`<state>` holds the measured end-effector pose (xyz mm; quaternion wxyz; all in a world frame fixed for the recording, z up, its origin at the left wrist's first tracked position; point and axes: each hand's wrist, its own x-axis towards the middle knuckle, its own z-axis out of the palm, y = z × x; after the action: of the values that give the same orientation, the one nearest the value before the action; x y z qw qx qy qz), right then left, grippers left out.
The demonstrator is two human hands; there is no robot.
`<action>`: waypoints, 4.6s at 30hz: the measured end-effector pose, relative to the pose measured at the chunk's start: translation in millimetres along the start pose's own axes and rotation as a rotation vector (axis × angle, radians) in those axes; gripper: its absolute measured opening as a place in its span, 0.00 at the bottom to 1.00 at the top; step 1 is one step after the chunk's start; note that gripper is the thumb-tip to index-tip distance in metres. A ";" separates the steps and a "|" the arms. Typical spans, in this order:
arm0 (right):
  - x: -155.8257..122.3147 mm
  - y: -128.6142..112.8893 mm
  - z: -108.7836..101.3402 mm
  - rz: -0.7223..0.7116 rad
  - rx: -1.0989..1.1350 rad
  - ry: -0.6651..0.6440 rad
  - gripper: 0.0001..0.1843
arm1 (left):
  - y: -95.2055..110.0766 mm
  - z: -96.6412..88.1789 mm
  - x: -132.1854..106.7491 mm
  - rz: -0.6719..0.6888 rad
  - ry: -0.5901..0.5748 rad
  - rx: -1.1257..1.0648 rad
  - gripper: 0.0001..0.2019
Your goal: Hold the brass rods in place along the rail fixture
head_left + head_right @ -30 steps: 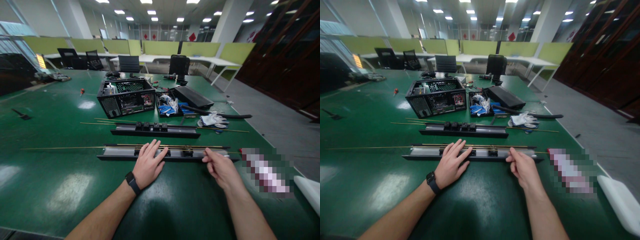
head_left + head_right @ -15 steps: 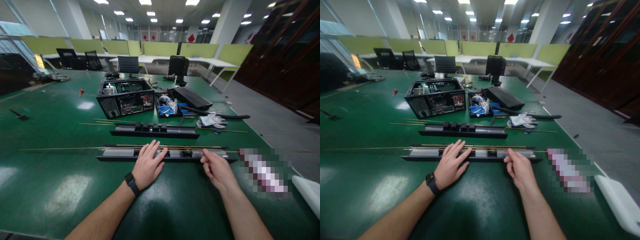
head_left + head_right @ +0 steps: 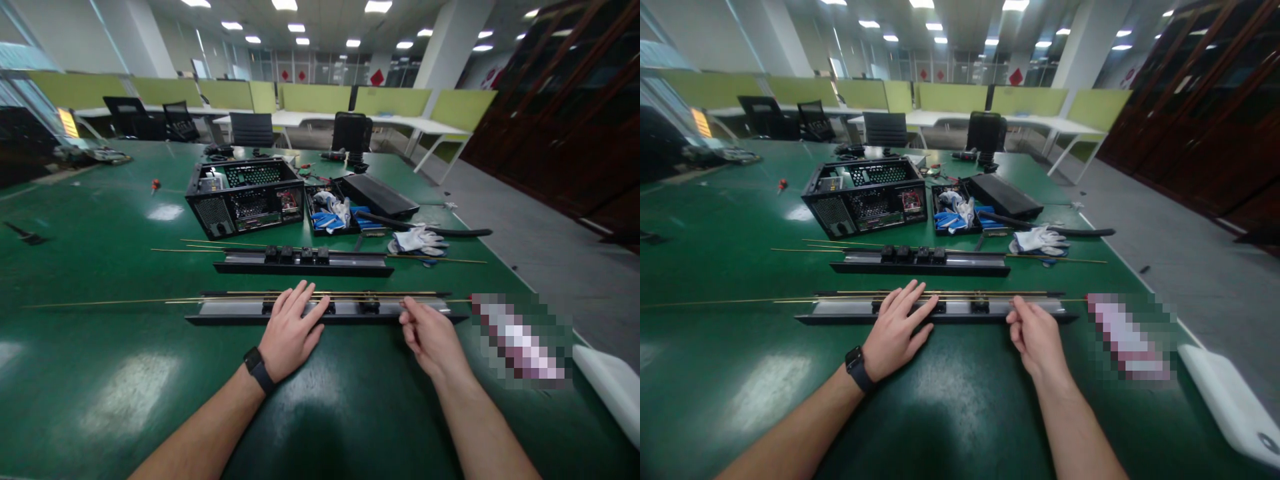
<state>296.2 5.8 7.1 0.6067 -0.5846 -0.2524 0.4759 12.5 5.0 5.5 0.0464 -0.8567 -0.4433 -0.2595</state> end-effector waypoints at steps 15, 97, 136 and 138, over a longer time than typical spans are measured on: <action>-4.7 -2.4 5.8 0.001 -0.001 -0.033 0.24 | -1.5 1.6 -0.3 0.009 -0.004 0.011 0.25; -14.0 2.3 16.6 -0.020 0.026 -0.041 0.24 | -2.9 4.8 0.7 0.028 0.004 0.052 0.25; -8.6 4.2 13.8 -0.024 0.073 -0.020 0.23 | -3.0 3.7 1.3 0.010 -0.004 0.042 0.23; -9.8 4.6 15.8 0.009 0.044 -0.075 0.23 | -3.4 4.0 1.4 0.008 -0.005 0.039 0.23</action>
<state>277.2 4.0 8.1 0.6072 -0.5542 -0.2618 0.5056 12.2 9.4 2.2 0.0630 -0.8581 -0.4449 -0.2485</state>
